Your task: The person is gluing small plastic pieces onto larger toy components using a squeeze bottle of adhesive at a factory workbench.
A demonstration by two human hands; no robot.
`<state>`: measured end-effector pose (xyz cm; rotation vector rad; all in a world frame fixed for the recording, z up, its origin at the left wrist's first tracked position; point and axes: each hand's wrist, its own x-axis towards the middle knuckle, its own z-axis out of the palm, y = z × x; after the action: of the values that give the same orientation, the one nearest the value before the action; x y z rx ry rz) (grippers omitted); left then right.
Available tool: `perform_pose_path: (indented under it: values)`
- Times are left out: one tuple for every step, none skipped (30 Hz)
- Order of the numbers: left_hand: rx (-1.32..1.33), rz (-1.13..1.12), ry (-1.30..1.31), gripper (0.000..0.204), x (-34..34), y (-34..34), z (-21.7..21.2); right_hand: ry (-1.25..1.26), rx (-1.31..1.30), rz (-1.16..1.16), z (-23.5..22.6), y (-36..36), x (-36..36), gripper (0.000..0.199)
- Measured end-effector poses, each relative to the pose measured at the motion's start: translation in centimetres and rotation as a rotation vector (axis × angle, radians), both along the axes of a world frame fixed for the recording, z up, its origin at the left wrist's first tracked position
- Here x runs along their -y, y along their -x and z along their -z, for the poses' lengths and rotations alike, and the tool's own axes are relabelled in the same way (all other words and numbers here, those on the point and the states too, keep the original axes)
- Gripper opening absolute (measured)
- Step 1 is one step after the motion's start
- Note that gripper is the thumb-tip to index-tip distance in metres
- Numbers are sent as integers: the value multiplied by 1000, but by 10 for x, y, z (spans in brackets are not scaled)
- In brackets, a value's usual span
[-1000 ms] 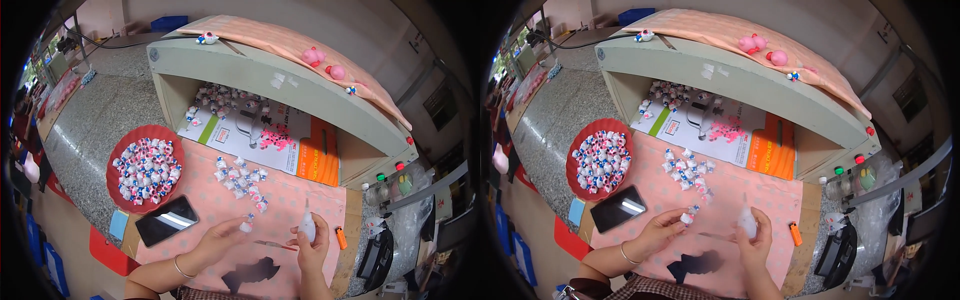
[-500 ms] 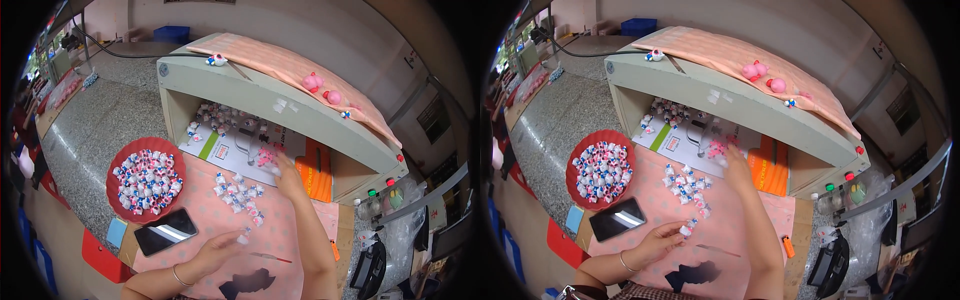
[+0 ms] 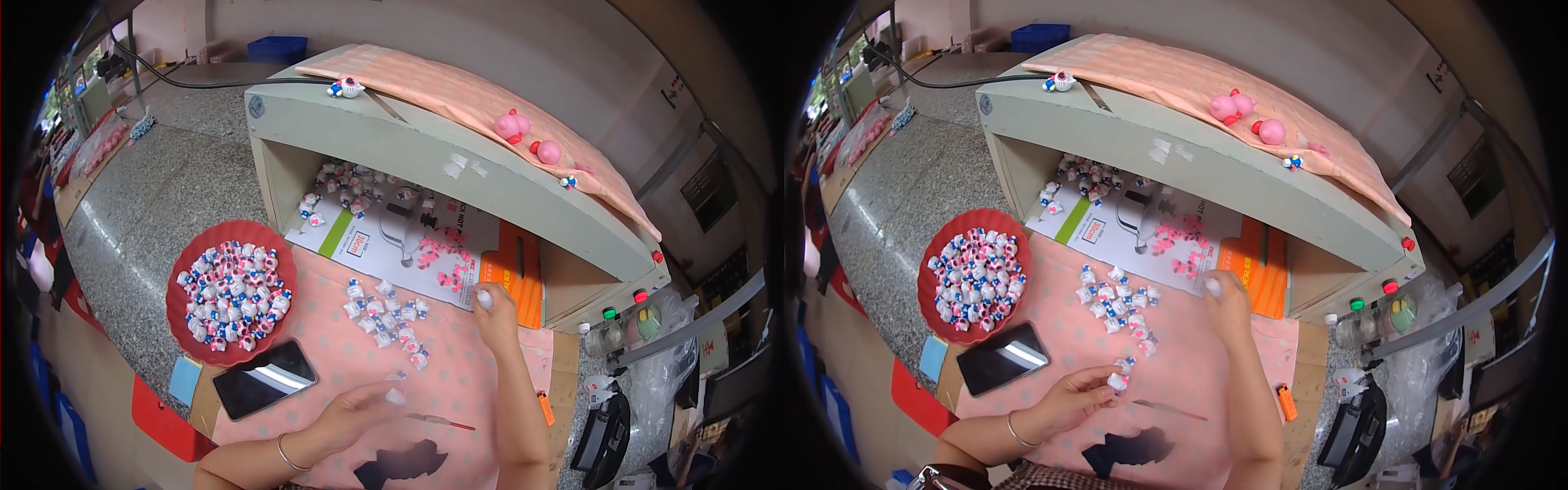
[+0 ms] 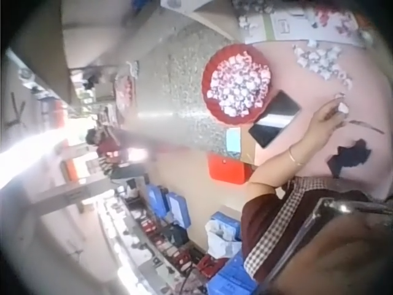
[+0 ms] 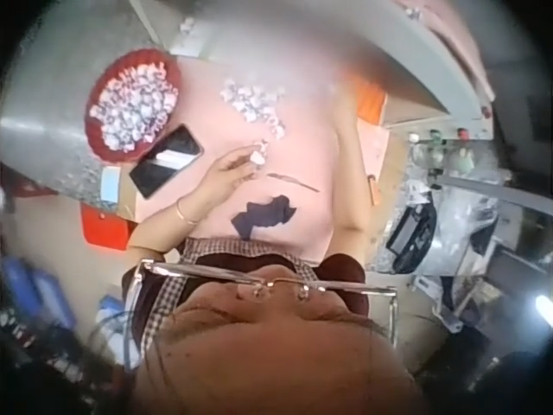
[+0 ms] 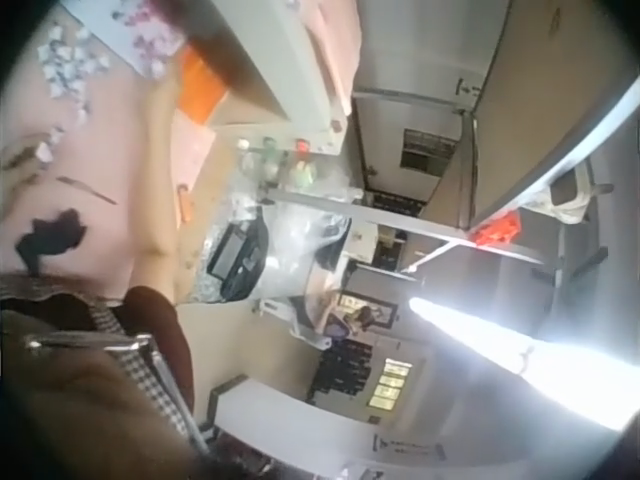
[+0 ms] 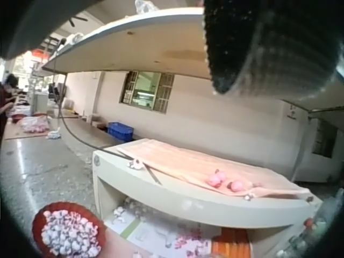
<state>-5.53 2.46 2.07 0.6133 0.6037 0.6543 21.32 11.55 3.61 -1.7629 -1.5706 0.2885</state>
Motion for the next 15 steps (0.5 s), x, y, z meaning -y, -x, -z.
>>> perform_pose_path:
  values:
    - [-20,-1,1,35,0,-2,-1,-27,40,-34,1,2,-4,22]
    - [-41,-3,2,35,0,-5,-2,-54,81,-68,2,4,-8,20]
    - [-44,0,0,35,1,-8,-3,-56,78,-65,4,5,-11,20]
    - [-30,-16,9,35,3,-10,-4,-34,157,-62,5,6,-14,19]
    - [-15,-30,18,35,5,-13,-6,-11,237,-58,5,5,-14,20]
    - [-17,-28,16,35,7,-16,-8,-13,235,-55,4,3,-12,20]
    - [-15,-38,20,35,9,-17,-10,42,336,-46,3,2,-10,20]
    - [-11,-49,23,35,11,-18,-12,97,438,-36,2,2,-7,20]
    - [-14,-49,21,35,13,-18,-15,96,436,-36,2,1,-4,20]
    - [0,-50,23,36,14,-18,-17,112,423,-34,0,-3,0,19]
    - [15,-51,25,36,15,-18,-20,129,411,-32,-1,-6,4,19]
    - [17,-51,23,36,17,-17,-23,127,412,-32,-4,-7,10,19]
    - [3,-42,14,36,18,-15,-25,68,400,-86,-8,-6,16,19]
    - [-10,-32,5,36,19,-13,-27,9,387,-140,-10,-5,22,19]
    - [-8,-31,3,36,20,-12,-28,7,389,-137,-9,-5,25,19]
